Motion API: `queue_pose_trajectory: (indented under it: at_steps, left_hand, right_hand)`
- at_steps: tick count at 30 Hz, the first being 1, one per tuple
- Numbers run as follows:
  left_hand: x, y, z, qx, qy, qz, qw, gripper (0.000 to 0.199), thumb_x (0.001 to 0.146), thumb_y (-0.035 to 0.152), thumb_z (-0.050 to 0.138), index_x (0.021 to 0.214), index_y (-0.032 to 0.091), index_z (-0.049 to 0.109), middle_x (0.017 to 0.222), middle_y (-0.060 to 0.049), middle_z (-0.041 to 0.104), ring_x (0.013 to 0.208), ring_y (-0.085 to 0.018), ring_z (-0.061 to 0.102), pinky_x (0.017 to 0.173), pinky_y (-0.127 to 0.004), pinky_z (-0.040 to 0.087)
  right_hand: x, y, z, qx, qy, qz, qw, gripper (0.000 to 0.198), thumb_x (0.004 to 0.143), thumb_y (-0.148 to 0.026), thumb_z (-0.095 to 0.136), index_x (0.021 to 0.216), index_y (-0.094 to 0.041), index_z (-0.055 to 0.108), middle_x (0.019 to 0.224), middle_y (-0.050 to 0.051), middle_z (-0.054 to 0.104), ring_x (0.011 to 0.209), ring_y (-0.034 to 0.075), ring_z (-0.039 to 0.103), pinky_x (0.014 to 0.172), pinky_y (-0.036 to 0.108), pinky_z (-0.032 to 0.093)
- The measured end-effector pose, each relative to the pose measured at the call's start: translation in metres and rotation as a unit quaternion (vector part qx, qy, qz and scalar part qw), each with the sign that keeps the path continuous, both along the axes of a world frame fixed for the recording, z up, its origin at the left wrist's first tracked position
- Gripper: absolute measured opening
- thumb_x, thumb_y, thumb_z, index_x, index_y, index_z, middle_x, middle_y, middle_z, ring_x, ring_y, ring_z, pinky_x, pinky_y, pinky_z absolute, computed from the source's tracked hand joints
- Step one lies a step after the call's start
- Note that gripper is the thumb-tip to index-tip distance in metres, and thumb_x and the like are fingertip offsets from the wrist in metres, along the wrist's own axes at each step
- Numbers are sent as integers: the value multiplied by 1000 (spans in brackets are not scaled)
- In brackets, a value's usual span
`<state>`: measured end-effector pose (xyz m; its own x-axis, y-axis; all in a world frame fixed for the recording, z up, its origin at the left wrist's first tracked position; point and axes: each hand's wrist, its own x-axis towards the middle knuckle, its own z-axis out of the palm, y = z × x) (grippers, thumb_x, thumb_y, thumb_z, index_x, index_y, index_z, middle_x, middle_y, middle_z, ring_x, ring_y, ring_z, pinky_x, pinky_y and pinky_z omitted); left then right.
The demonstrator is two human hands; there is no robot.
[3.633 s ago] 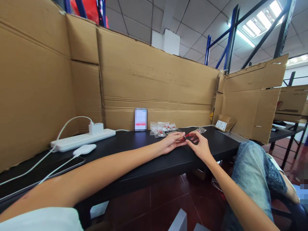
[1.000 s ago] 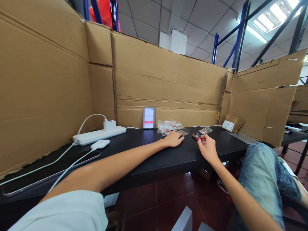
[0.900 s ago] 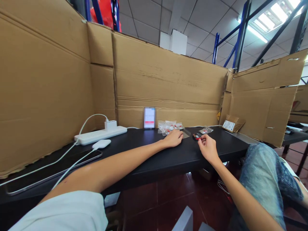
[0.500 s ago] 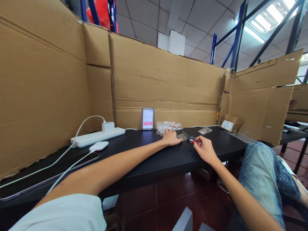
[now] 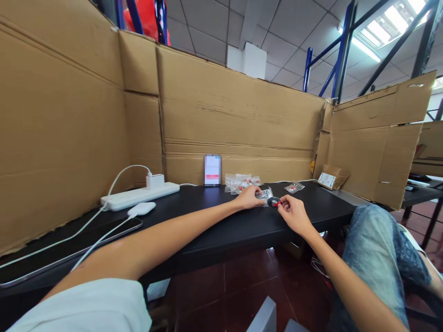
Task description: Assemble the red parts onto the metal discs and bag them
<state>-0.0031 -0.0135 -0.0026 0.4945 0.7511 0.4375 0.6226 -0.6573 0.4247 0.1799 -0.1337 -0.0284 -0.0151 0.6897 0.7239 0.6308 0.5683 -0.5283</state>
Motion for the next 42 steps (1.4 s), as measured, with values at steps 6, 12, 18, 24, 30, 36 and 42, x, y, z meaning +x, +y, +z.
queue_pose_trajectory:
  at_steps: [6,12,18,24,30,36,42]
  left_hand:
    - [10,-7,-8,-1,-110,-113,987,11,71,24,59,78,15,59,68,1,62,65,-12,58,62,-22,44]
    - [16,-17,-6,-28,-144,-184,972,13,75,23,59,84,14,60,72,-1,66,64,-13,62,60,-22,45]
    - [14,-17,-3,-81,-164,-179,967,18,79,29,59,90,15,60,84,-6,71,65,-14,65,57,-24,50]
    - [14,-14,-4,-186,-232,-225,928,31,78,42,63,90,14,55,84,-9,70,60,-15,65,44,-21,48]
    - [14,-15,-3,-204,-228,-259,916,40,77,50,65,92,14,54,88,-9,70,63,-15,67,45,-21,48]
    - [15,-20,-1,-204,-231,-261,915,42,76,52,65,92,15,54,89,-10,70,65,-16,67,46,-22,49]
    - [15,-23,-2,-241,-253,-273,897,49,74,52,69,101,14,54,94,-12,70,68,-20,70,46,-23,50]
  right_hand:
    - [-1,0,1,2,-5,-9,1000,11,80,-25,52,80,-17,59,61,-2,55,52,11,49,52,21,40]
    - [0,4,-4,24,-5,-76,997,9,79,-23,52,79,-17,58,63,0,58,54,12,51,55,23,41]
    - [3,8,-7,62,51,-189,979,12,80,-26,51,78,-17,58,68,6,63,59,17,56,59,27,43]
    - [6,7,-4,39,114,-214,969,12,77,-29,53,74,-18,59,64,6,65,57,19,61,60,28,45]
    - [6,2,3,0,166,-195,967,11,73,-29,56,73,-18,59,65,8,67,58,21,64,60,28,48]
    - [5,0,4,10,151,-166,974,12,72,-30,55,71,-18,59,62,6,65,55,19,62,57,27,47]
    - [5,-3,4,9,117,-95,989,19,74,-33,54,76,-17,63,64,5,65,54,16,58,55,25,47]
